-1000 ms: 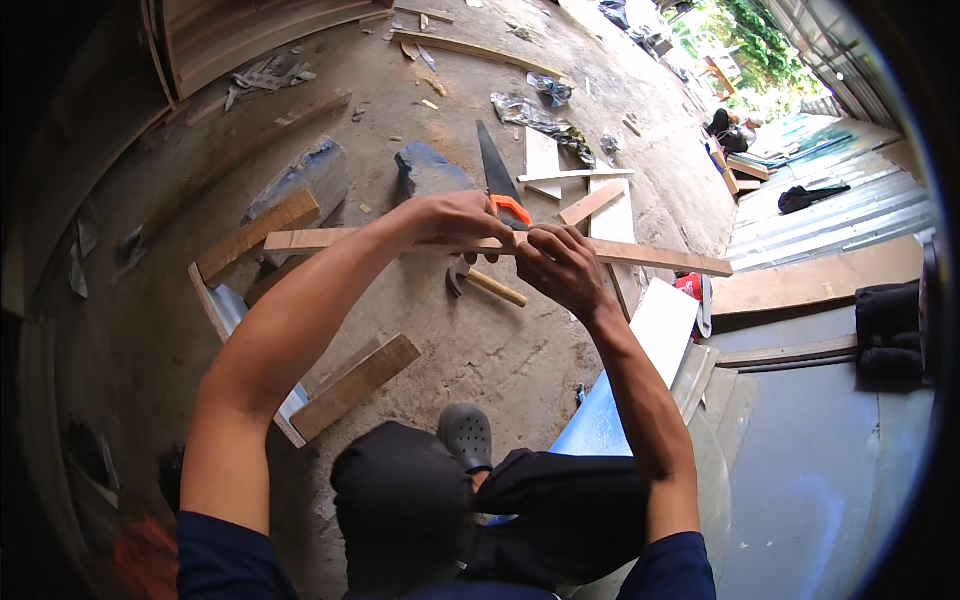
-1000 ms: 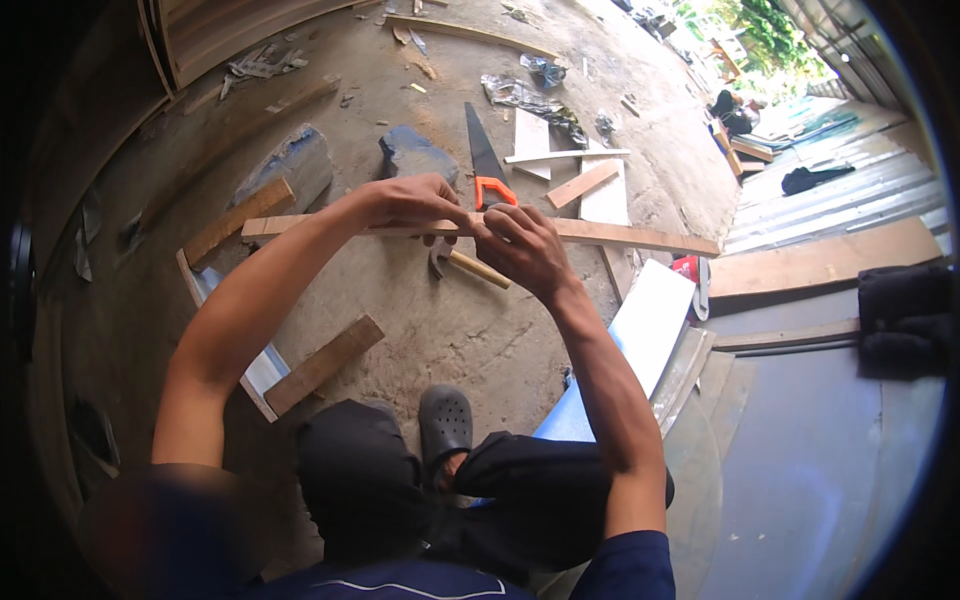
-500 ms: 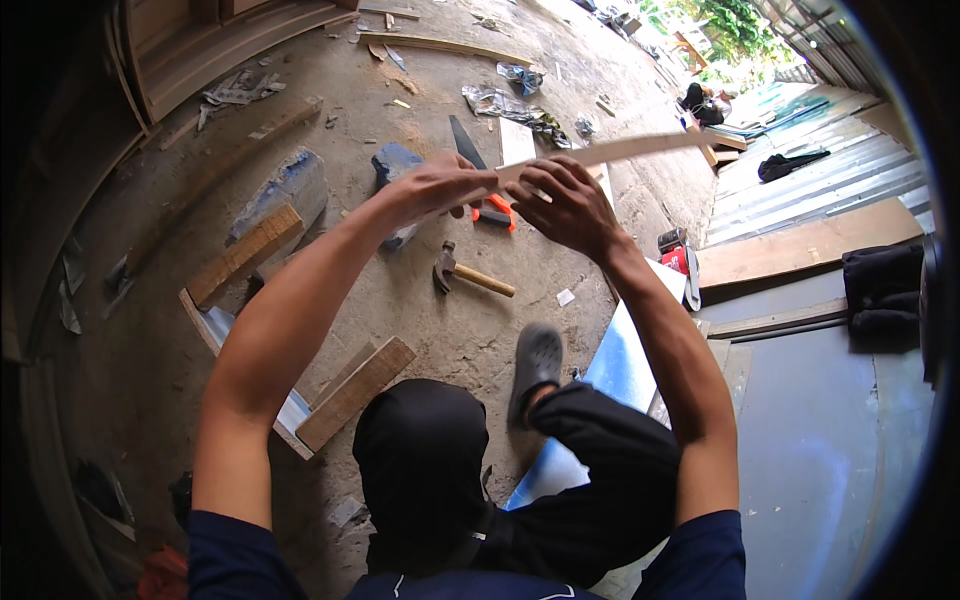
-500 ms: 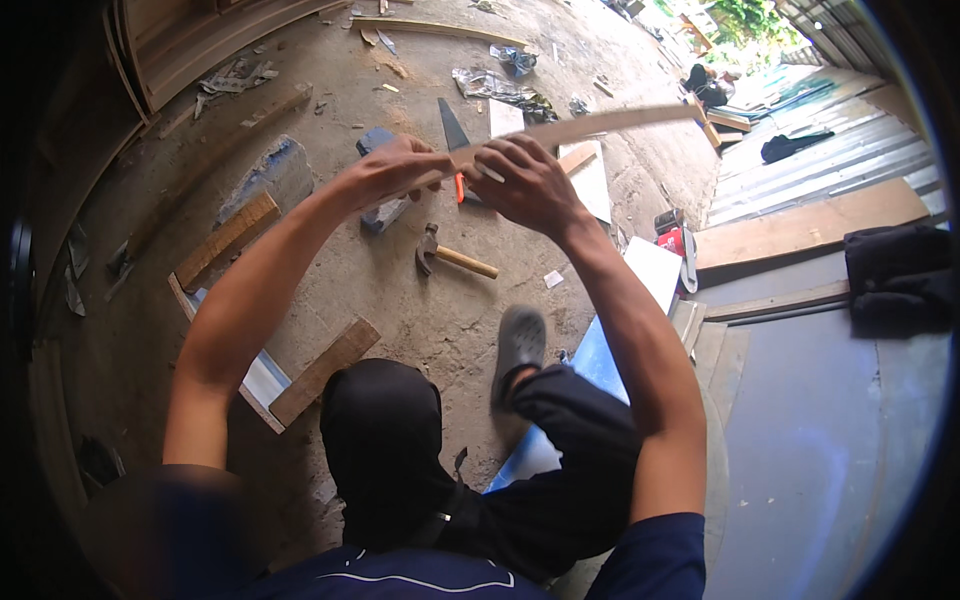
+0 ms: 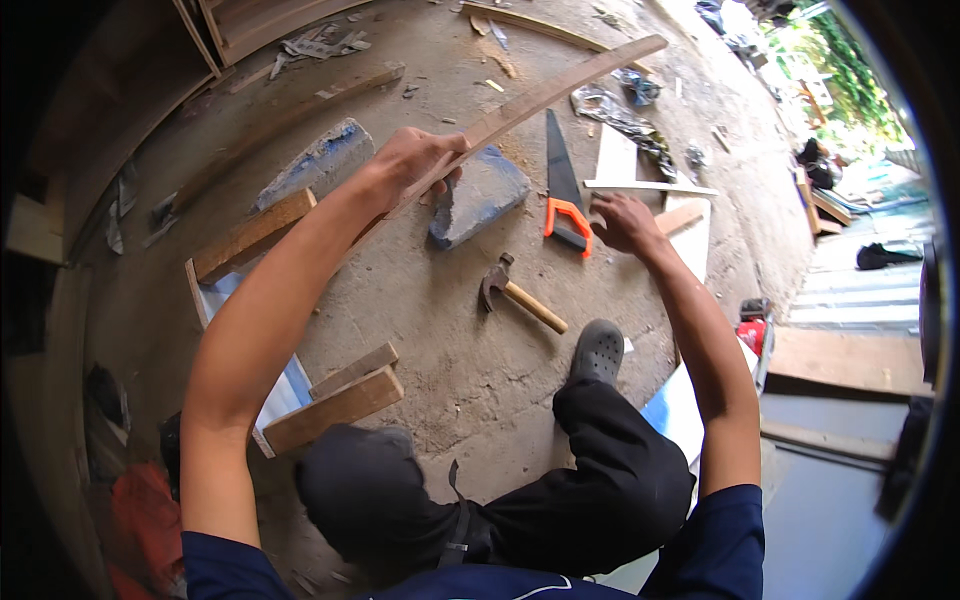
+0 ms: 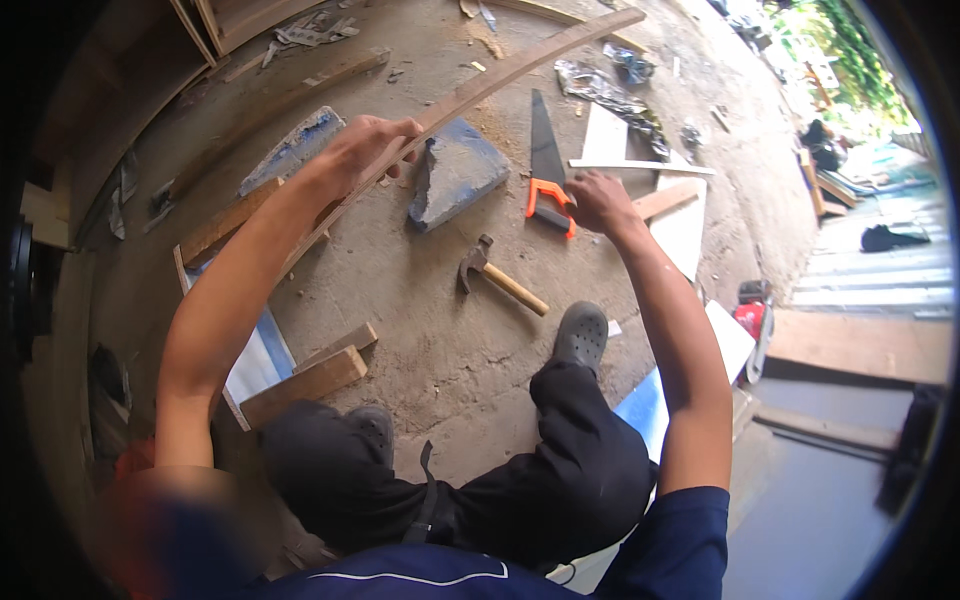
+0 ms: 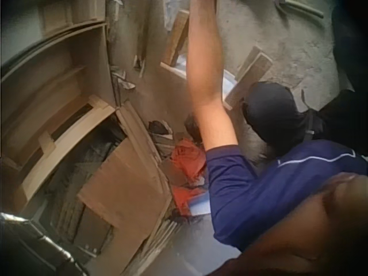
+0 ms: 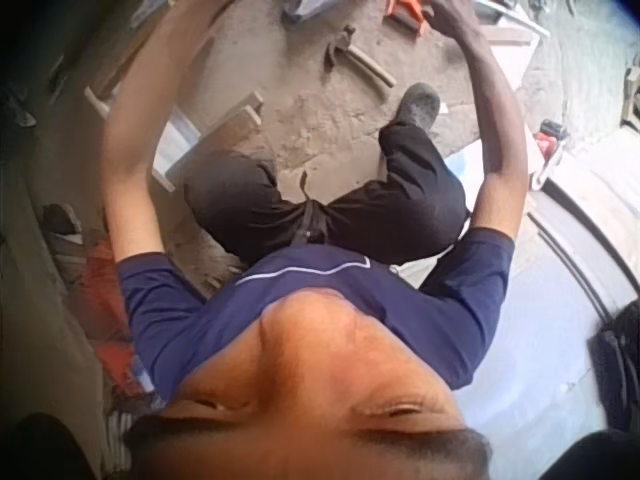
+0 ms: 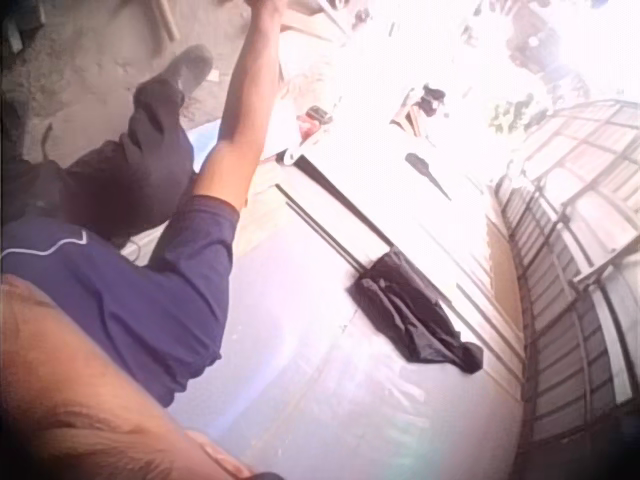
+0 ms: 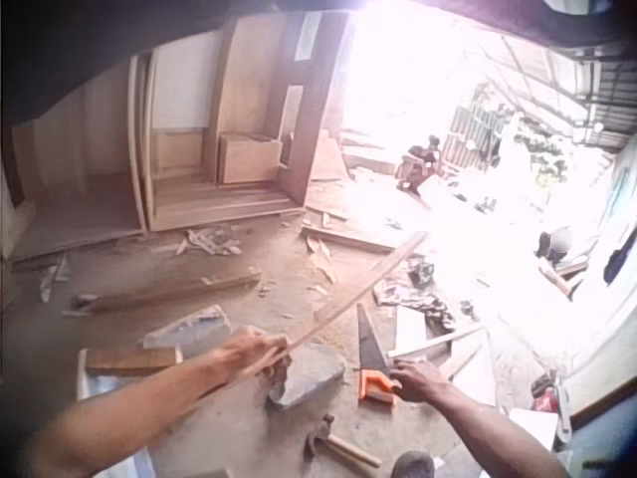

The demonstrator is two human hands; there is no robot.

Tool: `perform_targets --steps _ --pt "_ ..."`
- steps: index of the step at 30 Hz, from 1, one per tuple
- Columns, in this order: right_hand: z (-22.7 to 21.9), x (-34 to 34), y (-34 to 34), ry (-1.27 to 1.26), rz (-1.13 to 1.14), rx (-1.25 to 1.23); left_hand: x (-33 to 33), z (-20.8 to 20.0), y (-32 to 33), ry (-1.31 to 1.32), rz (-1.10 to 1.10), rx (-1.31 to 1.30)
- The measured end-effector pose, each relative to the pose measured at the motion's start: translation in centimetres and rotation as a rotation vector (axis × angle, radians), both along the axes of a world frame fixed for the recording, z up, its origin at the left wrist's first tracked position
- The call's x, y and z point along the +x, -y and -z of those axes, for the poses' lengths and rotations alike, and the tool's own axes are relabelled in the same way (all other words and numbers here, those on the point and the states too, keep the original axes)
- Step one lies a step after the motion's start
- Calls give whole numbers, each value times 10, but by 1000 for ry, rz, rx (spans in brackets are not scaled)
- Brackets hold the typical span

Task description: The person assembles a small wooden frame by hand, fitting pieces together on the floor. The person then uses a hand saw to cut a wooden stick placed on a concrete block.

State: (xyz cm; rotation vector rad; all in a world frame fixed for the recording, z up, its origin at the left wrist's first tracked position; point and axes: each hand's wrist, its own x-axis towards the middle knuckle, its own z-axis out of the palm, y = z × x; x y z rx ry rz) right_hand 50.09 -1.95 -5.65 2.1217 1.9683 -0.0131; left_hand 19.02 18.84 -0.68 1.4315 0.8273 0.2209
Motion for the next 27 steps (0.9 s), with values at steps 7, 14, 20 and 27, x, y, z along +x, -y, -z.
perform_targets --steps 7,14,20,27 --pt "96 52 -25 -65 -34 -485 57 19 -20 -245 -147 81" --pt "166 59 -28 -213 -119 -329 106 28 -15 -291 -302 217" --pt "223 108 -4 -469 18 -56 156 16 8 -251 -316 296" --pt "98 124 11 -1147 470 619 195 39 7 -371 -300 346"
